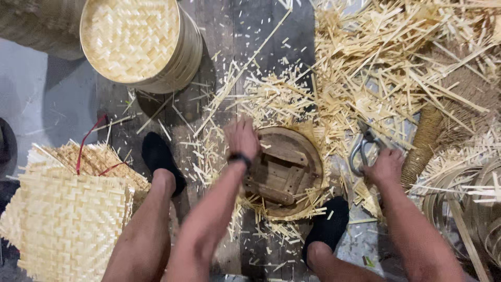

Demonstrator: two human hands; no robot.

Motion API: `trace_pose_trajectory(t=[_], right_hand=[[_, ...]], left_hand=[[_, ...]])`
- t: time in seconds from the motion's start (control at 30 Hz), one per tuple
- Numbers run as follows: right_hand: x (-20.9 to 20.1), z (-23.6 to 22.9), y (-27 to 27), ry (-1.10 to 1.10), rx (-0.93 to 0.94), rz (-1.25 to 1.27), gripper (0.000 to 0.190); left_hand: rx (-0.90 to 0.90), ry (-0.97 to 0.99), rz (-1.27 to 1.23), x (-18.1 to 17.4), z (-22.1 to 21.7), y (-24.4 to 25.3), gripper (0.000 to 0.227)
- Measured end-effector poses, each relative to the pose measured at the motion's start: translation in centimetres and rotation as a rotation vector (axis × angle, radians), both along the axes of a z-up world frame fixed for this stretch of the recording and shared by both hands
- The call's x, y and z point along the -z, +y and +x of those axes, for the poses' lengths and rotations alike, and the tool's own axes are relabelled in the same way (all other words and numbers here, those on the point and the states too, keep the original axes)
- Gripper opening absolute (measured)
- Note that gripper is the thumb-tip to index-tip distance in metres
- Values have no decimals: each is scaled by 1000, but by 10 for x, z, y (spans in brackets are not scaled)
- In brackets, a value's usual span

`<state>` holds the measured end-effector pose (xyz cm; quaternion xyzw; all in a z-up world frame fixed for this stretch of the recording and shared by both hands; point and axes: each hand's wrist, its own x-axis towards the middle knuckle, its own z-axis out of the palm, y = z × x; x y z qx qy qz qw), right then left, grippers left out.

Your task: The person places a circular bamboo frame onto a woven mat, flips it over, and uses shears to trim the excess woven material around the edge. The person then stacks the finished basket and repeats the process with another mat.

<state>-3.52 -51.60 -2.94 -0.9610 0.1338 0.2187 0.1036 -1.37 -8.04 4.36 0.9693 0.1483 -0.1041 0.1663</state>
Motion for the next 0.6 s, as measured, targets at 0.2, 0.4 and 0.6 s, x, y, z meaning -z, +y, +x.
trace_pose_trajectory(t=[0.2, 0.4, 0.6], right_hand=[[52, 9, -29, 143, 24, 28, 76], [66, -13, -45, 136, 175, 318, 56], [-2, -71, -19, 56, 260, 494, 63]], left_hand=[[-124, 103, -97, -57, -103, -99, 140], [485, 330, -60, -55, -131, -78, 98], [853, 267, -69, -28, -121, -45, 92]])
